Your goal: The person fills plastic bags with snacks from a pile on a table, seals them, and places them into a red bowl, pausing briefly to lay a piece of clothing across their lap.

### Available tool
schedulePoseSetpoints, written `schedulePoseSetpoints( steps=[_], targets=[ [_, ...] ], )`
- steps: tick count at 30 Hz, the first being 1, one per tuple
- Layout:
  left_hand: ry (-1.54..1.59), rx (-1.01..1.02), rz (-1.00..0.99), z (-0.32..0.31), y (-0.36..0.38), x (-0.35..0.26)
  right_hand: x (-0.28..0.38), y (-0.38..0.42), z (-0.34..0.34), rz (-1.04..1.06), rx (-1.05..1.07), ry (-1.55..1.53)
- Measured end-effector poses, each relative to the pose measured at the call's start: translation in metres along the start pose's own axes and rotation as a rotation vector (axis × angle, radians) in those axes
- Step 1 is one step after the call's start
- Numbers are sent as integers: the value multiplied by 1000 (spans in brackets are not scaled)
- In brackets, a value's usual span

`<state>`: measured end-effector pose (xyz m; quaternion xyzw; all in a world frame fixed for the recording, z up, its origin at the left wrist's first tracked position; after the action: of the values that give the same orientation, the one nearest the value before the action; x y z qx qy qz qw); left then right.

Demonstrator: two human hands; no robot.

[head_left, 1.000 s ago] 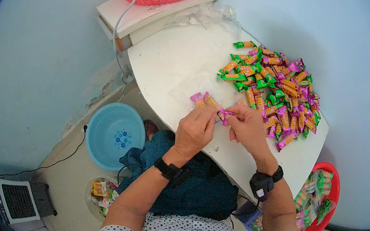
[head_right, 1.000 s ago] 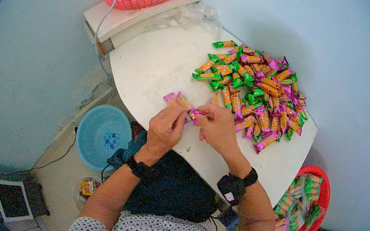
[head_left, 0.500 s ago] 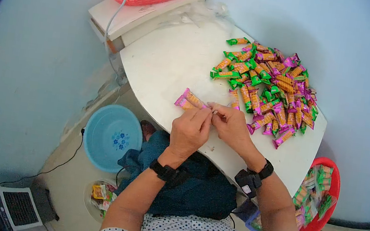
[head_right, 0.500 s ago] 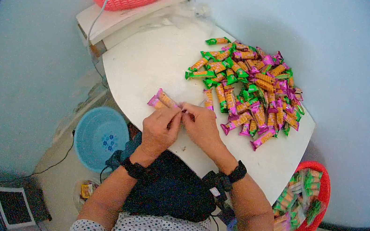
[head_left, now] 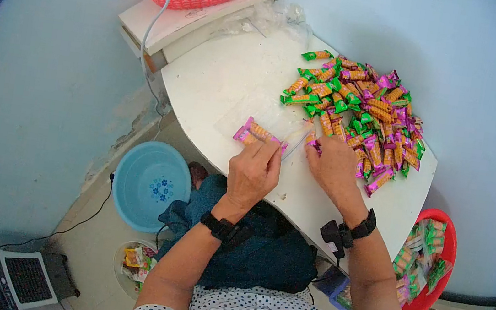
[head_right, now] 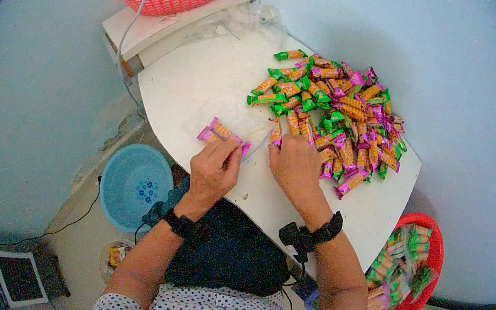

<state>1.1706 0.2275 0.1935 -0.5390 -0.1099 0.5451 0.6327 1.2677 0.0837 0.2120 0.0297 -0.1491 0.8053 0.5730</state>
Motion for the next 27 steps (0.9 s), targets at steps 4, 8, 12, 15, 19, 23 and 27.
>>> schedulePoseSetpoints(
  steps=[4,8,12,15,19,23,27],
  targets=[
    [-7,10,2,1,-1,0,-10,-4,1,-43,-2,-21],
    [-9,-3,0,1,-1,1,-12,-7,41,-26,-24,4],
    [-5,-14,6,1,-1,0,-6,3,89,41,126,-90],
    [-7,-15,7,0,-1,1,4,11,80,137,291,-184],
    [-14,-7,4,1,-1,1,11,8,52,156,213,-266],
    [-16,-25,5,1,0,4,12,6,45,177,246,-255],
    [-3,-23,1,0,1,4,11,6,49,169,253,-266]
  ],
)
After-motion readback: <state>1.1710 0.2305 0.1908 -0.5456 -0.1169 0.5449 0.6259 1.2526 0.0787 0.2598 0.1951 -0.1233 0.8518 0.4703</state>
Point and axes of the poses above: each hand's wrist, its own y-axis away from the middle knuckle, its own z-axis out of the back of the hand, x = y × z, the point moved 6 cm from there along -y, towards the middle knuckle, and after that the axes turned 9 degrees about -z, right-handed, at the moved point
